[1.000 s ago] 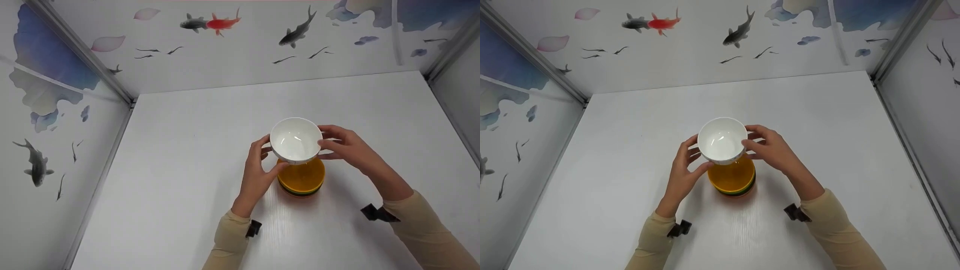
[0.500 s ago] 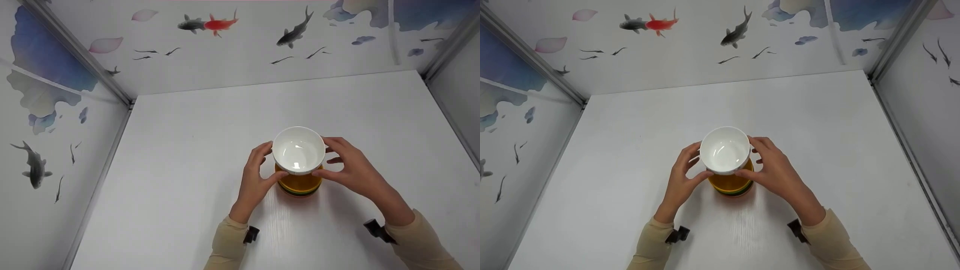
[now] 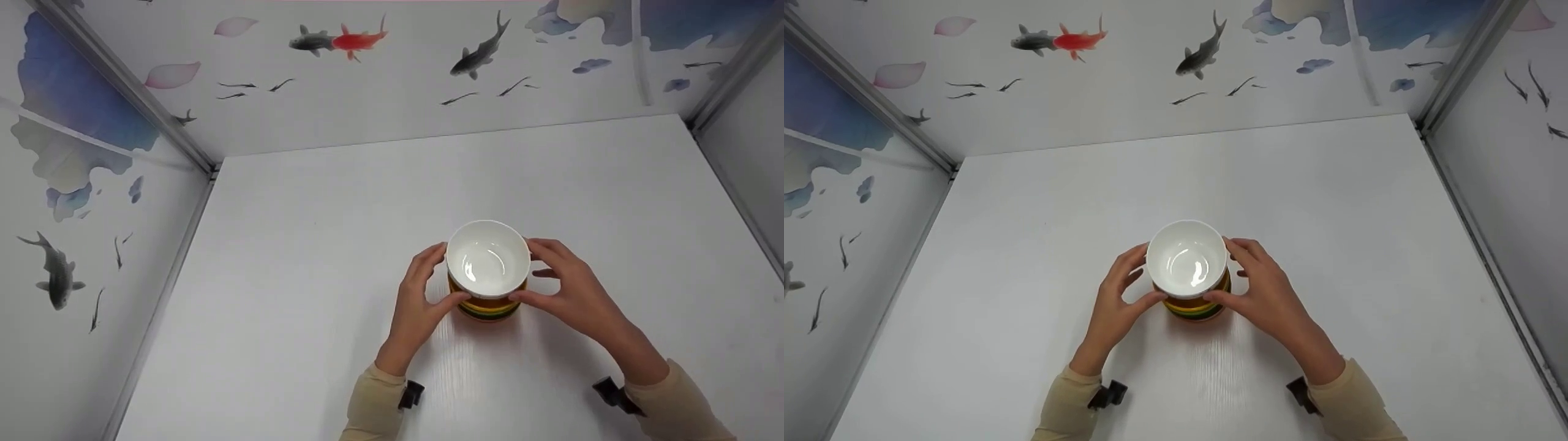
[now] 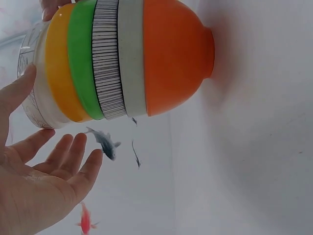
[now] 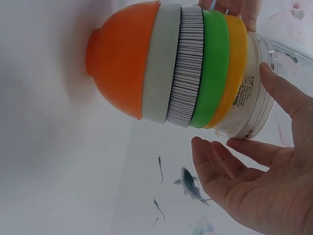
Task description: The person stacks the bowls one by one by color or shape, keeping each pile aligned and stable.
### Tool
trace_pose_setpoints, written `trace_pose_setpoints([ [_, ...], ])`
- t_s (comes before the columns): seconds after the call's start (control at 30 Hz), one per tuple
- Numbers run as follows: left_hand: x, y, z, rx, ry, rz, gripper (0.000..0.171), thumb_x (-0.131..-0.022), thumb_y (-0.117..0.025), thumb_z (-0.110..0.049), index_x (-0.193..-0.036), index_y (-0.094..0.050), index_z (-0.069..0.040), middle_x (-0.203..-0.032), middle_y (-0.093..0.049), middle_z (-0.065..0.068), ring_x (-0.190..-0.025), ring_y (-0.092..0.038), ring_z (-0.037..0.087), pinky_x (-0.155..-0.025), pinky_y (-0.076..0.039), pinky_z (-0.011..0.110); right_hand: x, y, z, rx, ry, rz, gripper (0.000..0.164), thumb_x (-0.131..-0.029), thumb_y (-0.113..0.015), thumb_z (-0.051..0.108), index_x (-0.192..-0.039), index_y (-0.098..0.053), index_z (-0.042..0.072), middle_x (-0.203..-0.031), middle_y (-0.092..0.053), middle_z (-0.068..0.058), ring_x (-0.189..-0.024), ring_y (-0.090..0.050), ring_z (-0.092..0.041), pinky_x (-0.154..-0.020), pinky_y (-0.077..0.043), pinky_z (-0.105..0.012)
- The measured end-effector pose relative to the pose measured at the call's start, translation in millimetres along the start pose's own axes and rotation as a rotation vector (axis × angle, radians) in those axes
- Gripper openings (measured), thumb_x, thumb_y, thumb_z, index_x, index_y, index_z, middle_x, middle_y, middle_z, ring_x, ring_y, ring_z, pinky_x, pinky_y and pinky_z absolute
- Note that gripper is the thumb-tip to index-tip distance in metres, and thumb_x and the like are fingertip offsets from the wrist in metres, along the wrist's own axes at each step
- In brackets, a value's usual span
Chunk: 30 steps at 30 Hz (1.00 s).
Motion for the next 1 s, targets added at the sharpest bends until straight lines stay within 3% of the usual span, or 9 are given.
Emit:
trace_pose_setpoints([
  [0.2, 4.8, -2.1, 0.9, -0.002, 0.011, 0.007, 0.078, -0.084, -0.079, -0.034, -0.151, -0.043, -0.015, -0.15, -0.048, 0.003, -0.136, -0.051, 0.019, -0.111, -0.048, 0.042, 4, -3, -2, -0.012, 0.0, -0.002, 0.078, -0.078, -0.085, 0.029, -0.146, -0.05, 0.014, -0.139, -0.054, -0.007, -0.121, -0.058, -0.025, -0.091, -0.059, -0.046],
  [0.4, 8.6, -4.5, 2.0, -0.009, 0.023, 0.015, 0.077, -0.084, -0.079, -0.036, -0.15, -0.044, -0.014, -0.148, -0.052, 0.003, -0.135, -0.052, 0.019, -0.111, -0.048, 0.041, 9, -6, -5, -0.017, 0.013, -0.017, 0.078, -0.076, -0.087, 0.025, -0.145, -0.051, 0.017, -0.137, -0.059, 0.0, -0.119, -0.057, -0.008, -0.091, -0.059, -0.028],
  [0.47, 9.4, -5.4, 2.7, -0.009, 0.026, 0.021, 0.077, -0.085, -0.078, -0.036, -0.149, -0.044, -0.013, -0.147, -0.054, 0.003, -0.136, -0.052, 0.019, -0.111, -0.048, 0.04, 10, -7, -7, -0.027, 0.014, -0.023, 0.078, -0.076, -0.087, 0.024, -0.145, -0.052, 0.017, -0.136, -0.06, 0.001, -0.118, -0.055, -0.002, -0.092, -0.059, -0.027],
  [0.73, 11.7, -6.9, 5.7, -0.016, 0.013, 0.031, 0.076, -0.085, -0.078, -0.037, -0.149, -0.045, -0.012, -0.147, -0.054, 0.004, -0.136, -0.052, 0.02, -0.11, -0.049, 0.04, 14, -11, -12, -0.054, -0.014, -0.013, 0.075, -0.077, -0.087, 0.029, -0.143, -0.053, 0.019, -0.138, -0.059, 0.004, -0.119, -0.054, 0.003, -0.094, -0.058, -0.037],
  [1.0, 13.8, -8.3, 8.3, 0.012, 0.027, 0.052, 0.077, -0.085, -0.077, -0.036, -0.15, -0.042, -0.015, -0.148, -0.052, 0.003, -0.137, -0.051, 0.02, -0.109, -0.05, 0.043, 16, -15, -18, -0.07, -0.036, 0.005, 0.078, -0.078, -0.085, 0.033, -0.145, -0.049, 0.02, -0.141, -0.056, 0.005, -0.122, -0.051, 0.004, -0.097, -0.057, -0.034],
])
Point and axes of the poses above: each hand's wrist, its own x-axis away from the middle knuckle, its own y-axis out of the back of the hand, z = x × y, the point moved 1 cm from there along -x, towards the middle knuckle
